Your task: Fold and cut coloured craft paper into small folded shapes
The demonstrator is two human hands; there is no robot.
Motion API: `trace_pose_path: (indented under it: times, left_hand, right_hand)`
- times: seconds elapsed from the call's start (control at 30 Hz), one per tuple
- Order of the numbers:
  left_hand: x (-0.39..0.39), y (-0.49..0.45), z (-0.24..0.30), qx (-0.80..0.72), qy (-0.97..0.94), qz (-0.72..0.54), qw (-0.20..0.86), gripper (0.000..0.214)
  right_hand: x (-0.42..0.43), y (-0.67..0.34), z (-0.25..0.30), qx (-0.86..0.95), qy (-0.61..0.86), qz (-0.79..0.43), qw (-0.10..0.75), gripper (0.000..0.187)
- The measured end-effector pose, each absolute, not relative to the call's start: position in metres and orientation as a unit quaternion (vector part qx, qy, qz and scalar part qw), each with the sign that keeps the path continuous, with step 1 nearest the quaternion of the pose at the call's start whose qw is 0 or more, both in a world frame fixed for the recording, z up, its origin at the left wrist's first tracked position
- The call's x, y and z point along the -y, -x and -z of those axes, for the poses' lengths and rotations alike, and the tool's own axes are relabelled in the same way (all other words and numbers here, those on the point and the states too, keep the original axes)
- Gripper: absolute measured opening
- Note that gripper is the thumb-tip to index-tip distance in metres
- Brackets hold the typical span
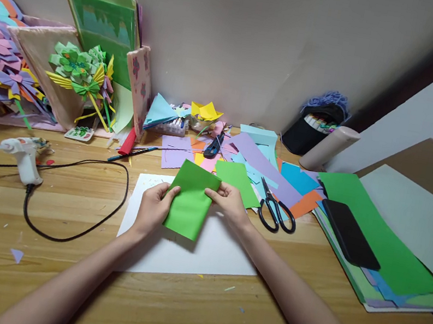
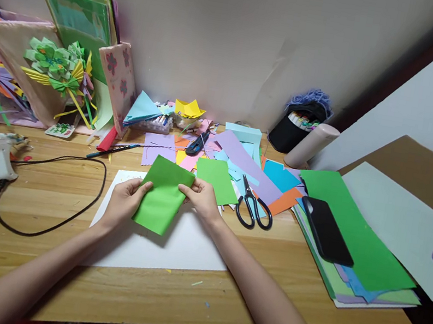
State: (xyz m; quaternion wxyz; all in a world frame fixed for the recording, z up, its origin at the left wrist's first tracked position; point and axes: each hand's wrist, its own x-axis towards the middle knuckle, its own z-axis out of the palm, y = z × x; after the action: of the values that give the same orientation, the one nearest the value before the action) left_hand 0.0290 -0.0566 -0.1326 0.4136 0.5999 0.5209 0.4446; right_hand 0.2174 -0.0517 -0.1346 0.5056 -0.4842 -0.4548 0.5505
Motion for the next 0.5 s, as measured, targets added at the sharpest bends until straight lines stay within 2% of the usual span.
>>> trace_pose_path:
  times: [0.07, 0.17, 0.27, 0.5]
  left_hand:
    - [0.0560, -0.0293, 0.1341, -0.518, -0.604, -0.437, 0.419, 0.031]
    - [0.0562, -0.0304, 0.1342, -0.520, -0.608, -0.431, 0.417, 0.031]
    - [0.0566, -0.0311, 0.1342, -0.525, -0.610, -0.429, 0.410, 0.032]
    - [0.0568, -0.0312, 0.1357, -0.525, -0.620, -0.422, 0.402, 0.034]
  right_hand:
    - [0.0502, -0.2181, 0.1357, 0.449, 0.495, -0.540, 0.511, 0.034]
    - [0.0488, -0.2179, 0.1374, 0.429, 0.499, -0.537, 0.528, 0.042]
    - [0.0472, -0.2193, 0.1391, 0.425, 0.487, -0.532, 0.547, 0.040]
    - [0.0464, -0.2238, 0.1365, 0.396, 0.498, -0.553, 0.538, 0.044]
